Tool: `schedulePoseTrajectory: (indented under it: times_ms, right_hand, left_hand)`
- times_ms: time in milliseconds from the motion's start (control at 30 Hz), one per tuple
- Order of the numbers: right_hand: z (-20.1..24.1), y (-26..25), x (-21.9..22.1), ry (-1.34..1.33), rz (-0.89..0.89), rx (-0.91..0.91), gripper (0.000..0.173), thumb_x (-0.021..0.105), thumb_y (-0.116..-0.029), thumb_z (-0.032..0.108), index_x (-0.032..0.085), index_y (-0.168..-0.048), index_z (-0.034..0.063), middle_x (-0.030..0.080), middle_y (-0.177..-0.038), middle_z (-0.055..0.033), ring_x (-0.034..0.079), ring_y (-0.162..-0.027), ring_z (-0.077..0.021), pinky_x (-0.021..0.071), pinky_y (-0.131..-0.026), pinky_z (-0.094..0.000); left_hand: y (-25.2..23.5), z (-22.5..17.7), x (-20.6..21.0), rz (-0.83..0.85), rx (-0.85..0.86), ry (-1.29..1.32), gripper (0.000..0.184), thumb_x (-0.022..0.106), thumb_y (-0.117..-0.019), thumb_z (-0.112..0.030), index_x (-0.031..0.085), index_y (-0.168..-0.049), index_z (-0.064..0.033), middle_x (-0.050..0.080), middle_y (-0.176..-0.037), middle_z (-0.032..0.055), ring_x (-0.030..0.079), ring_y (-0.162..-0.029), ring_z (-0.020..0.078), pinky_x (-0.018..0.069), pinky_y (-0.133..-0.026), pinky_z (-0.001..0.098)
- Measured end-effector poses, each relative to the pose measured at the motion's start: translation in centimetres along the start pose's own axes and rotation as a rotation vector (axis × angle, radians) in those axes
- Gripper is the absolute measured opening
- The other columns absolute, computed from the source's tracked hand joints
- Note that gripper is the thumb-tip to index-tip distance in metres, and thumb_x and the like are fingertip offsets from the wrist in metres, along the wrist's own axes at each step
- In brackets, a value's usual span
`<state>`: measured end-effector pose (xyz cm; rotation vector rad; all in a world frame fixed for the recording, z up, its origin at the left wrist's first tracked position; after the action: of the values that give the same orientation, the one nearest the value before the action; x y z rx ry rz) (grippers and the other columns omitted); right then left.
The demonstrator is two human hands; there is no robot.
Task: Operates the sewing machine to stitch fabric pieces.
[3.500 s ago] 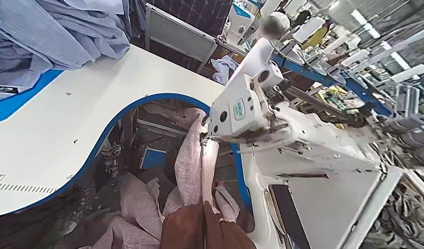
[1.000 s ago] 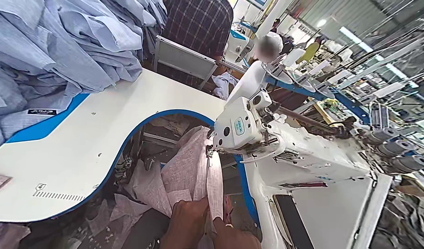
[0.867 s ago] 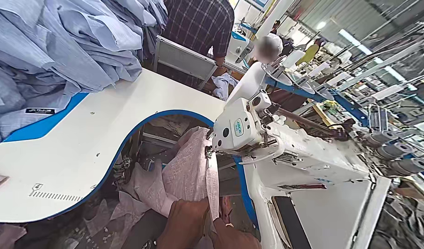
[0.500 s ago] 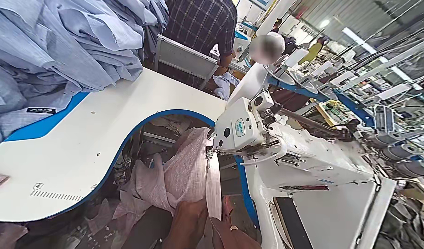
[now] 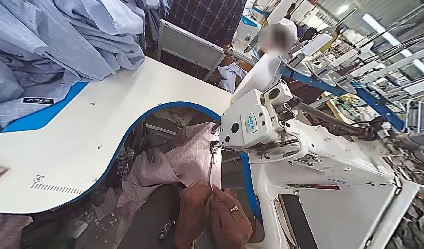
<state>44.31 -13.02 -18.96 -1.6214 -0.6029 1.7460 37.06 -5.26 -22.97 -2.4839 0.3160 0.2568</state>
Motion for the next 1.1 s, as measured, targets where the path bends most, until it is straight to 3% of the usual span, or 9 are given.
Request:
schedulePoseTrajectory:
  times_ms: [333, 467, 567, 667, 733, 833, 900, 1000, 1100]
  right_hand:
    - [-1.1, -1.9, 3.0, 0.103, 0.190, 0.106, 0.028, 0.049, -0.0949, 0.012, 0.075, -0.103, 0.0044, 0.072, -0.125, -0.0149, 0.069, -0.116, -0.0330, 0.0540, -0.095, -0.0434]
    - [1.8, -1.9, 1.3, -0.049, 0.230, -0.025, 0.032, 0.051, -0.0901, 0.011, 0.073, -0.111, 0.0016, 0.072, -0.118, -0.0193, 0.069, -0.110, -0.0368, 0.0518, -0.094, -0.0529]
    - [9.0, -2.4, -2.0, -0.212, 0.448, -0.363, 0.020, 0.062, -0.0965, 0.016, 0.079, -0.105, 0.0128, 0.071, -0.073, -0.0090, 0.070, -0.066, -0.0244, 0.0554, -0.059, -0.0372]
    - [9.6, -4.6, 2.6, -0.474, 0.770, -0.346, 0.024, 0.065, -0.0964, 0.015, 0.074, -0.115, 0.0032, 0.073, -0.088, -0.0178, 0.073, -0.084, -0.0318, 0.0584, -0.072, -0.0486]
    - [8.7, -10.7, 4.1, -0.588, 0.851, -0.314, 0.028, 0.059, -0.1013, 0.019, 0.069, -0.118, -0.0005, 0.072, -0.105, -0.0202, 0.069, -0.104, -0.0327, 0.0529, -0.093, -0.0523]
    - [14.9, -17.5, -0.2, -0.643, 0.559, -0.506, 0.020, 0.060, -0.0994, 0.018, 0.070, -0.113, 0.0059, 0.070, -0.078, -0.0103, 0.070, -0.073, -0.0276, 0.0523, -0.063, -0.0443]
    - [16.4, -14.9, -1.3, -0.708, 0.681, -0.506, 0.038, 0.061, -0.1010, 0.019, 0.060, -0.136, 0.0054, 0.071, -0.081, -0.0118, 0.070, -0.075, -0.0305, 0.0531, -0.066, -0.0470]
    - [12.6, -4.1, -2.8, -0.805, 0.933, -0.250, 0.039, 0.067, -0.0945, 0.040, 0.072, -0.099, 0.0014, 0.069, -0.073, -0.0149, 0.069, -0.071, -0.0335, 0.0520, -0.066, -0.0533]
    - [12.4, 3.2, -2.2, -0.850, 1.292, 0.074, 0.073, 0.073, -0.0891, 0.053, 0.063, -0.122, -0.0111, 0.070, -0.103, -0.0272, 0.070, -0.098, -0.0406, 0.0532, -0.086, -0.0600]
  left_hand:
    - [-3.6, 1.9, 1.2, 0.039, 0.014, -0.069, 0.016, 0.067, -0.0863, -0.017, 0.081, -0.090, -0.0094, 0.074, -0.097, 0.0076, 0.070, -0.090, 0.0219, 0.0573, -0.079, 0.0352]
    - [-5.4, 12.9, -0.5, 0.710, -0.209, -0.040, 0.064, 0.078, -0.0866, -0.036, 0.062, -0.133, 0.0048, 0.061, -0.136, 0.0274, 0.051, -0.135, 0.0403, 0.0289, -0.121, 0.0566]
    - [-5.4, 12.6, -2.9, 1.250, -0.186, -0.377, 0.035, 0.066, -0.0973, -0.013, 0.063, -0.116, 0.0164, 0.064, -0.117, 0.0367, 0.060, -0.116, 0.0532, 0.0408, -0.099, 0.0707]
    - [-7.1, 3.1, -12.6, 0.919, 0.018, -0.145, 0.024, 0.071, -0.0925, -0.019, 0.072, -0.094, 0.0044, 0.072, -0.092, 0.0173, 0.070, -0.093, 0.0295, 0.0545, -0.089, 0.0499]
    - [-6.3, 2.6, -17.4, 0.724, -0.093, -0.036, 0.046, 0.072, -0.0924, -0.037, 0.070, -0.120, 0.0000, 0.072, -0.120, 0.0069, 0.065, -0.118, 0.0125, 0.0489, -0.109, 0.0331]
    - [1.9, 8.1, -15.1, 0.636, -0.444, 0.012, 0.043, 0.080, -0.0853, -0.014, 0.067, -0.117, 0.0116, 0.072, -0.112, 0.0179, 0.067, -0.108, 0.0167, 0.0500, -0.101, 0.0427]
    - [6.1, 7.8, -14.2, 0.783, -0.550, 0.054, 0.034, 0.074, -0.0867, -0.009, 0.068, -0.116, 0.0063, 0.072, -0.107, 0.0081, 0.065, -0.102, 0.0062, 0.0521, -0.097, 0.0311]
    - [2.9, 1.2, -21.3, 0.297, -0.676, 0.297, 0.014, 0.063, -0.0932, -0.012, 0.067, -0.107, -0.0103, 0.074, -0.091, -0.0105, 0.069, -0.086, -0.0031, 0.0584, -0.081, 0.0199]
    - [-2.6, -6.5, -22.5, 0.031, -0.184, 0.807, 0.022, 0.058, -0.1018, -0.037, 0.076, -0.112, -0.0266, 0.077, -0.106, -0.0123, 0.071, -0.099, -0.0015, 0.0583, -0.089, 0.0204]
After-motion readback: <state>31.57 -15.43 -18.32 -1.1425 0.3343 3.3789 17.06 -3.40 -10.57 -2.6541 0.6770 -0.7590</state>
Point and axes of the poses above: each hand's wrist, its own y-axis away from the middle knuckle, its own x-axis out of the palm, z = x × y, the point moved 4 cm from there along -y, towards the middle knuckle
